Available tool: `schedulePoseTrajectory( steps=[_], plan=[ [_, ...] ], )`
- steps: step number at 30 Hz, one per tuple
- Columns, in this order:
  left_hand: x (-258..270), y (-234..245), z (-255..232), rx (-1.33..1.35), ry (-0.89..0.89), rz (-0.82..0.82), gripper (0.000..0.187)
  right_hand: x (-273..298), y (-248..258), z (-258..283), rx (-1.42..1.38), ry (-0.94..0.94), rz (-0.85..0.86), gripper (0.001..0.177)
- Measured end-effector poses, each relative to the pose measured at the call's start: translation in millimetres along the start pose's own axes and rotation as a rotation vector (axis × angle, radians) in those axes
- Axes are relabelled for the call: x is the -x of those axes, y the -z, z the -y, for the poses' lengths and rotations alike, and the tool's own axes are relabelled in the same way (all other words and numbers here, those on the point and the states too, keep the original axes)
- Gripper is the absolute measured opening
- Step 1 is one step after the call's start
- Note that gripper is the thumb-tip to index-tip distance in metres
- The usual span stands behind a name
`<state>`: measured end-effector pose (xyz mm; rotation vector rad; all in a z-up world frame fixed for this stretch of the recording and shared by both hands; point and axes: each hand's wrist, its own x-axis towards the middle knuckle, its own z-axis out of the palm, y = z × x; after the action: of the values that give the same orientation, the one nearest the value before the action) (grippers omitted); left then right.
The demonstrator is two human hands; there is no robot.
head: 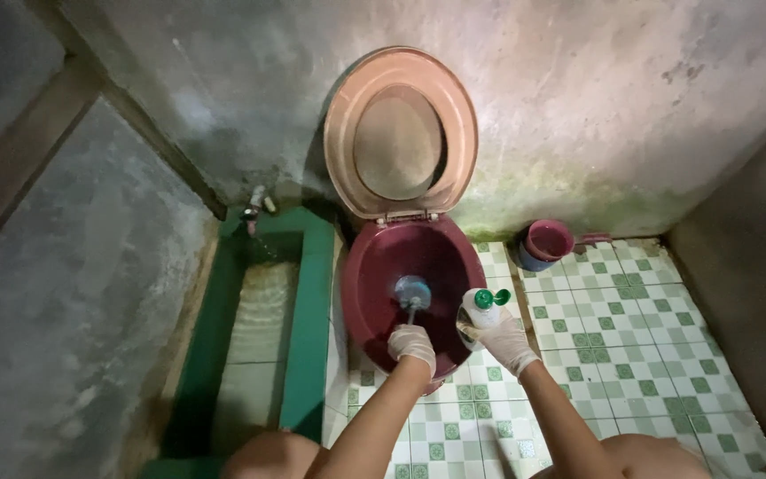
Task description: Cleaning the interior of a toilet bowl using a brush and liquid cleaner
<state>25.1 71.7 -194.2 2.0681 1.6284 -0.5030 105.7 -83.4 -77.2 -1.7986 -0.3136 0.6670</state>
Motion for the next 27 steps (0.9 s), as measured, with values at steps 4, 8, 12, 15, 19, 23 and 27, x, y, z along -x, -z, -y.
schedulePoseTrajectory(
  steps=[4,8,12,15,19,23,27],
  plan=[
    [156,140,-14,-0.196,-0.138,0.145,0.033,-11,-3,-12,0.123,-0.006,-0.027,0.075],
    [232,203,-15,-0.433,-0.316,0.312,0.037,-9,0,-6,0.089,-0.005,-0.008,0.075],
    [170,148,-24,-0.284,-0.293,0.139,0.03,-11,-5,-10,0.001,-0.007,0.014,0.073],
    [-14,-7,-10,-0.31,-0.254,0.025,0.031,-22,-4,-22,-0.007,0.002,0.0,0.072],
    [49,63,2,0.135,0.072,0.104,0.042,-6,0,-8,-0.053,0.0,-0.001,0.071],
    [128,138,-14,-0.123,-0.12,0.272,0.038,-10,-2,-13,0.036,-0.005,-0.02,0.072],
    [180,171,-9,-0.086,-0.127,0.294,0.039,-11,-2,-10,0.073,0.008,-0.034,0.072]
  ],
)
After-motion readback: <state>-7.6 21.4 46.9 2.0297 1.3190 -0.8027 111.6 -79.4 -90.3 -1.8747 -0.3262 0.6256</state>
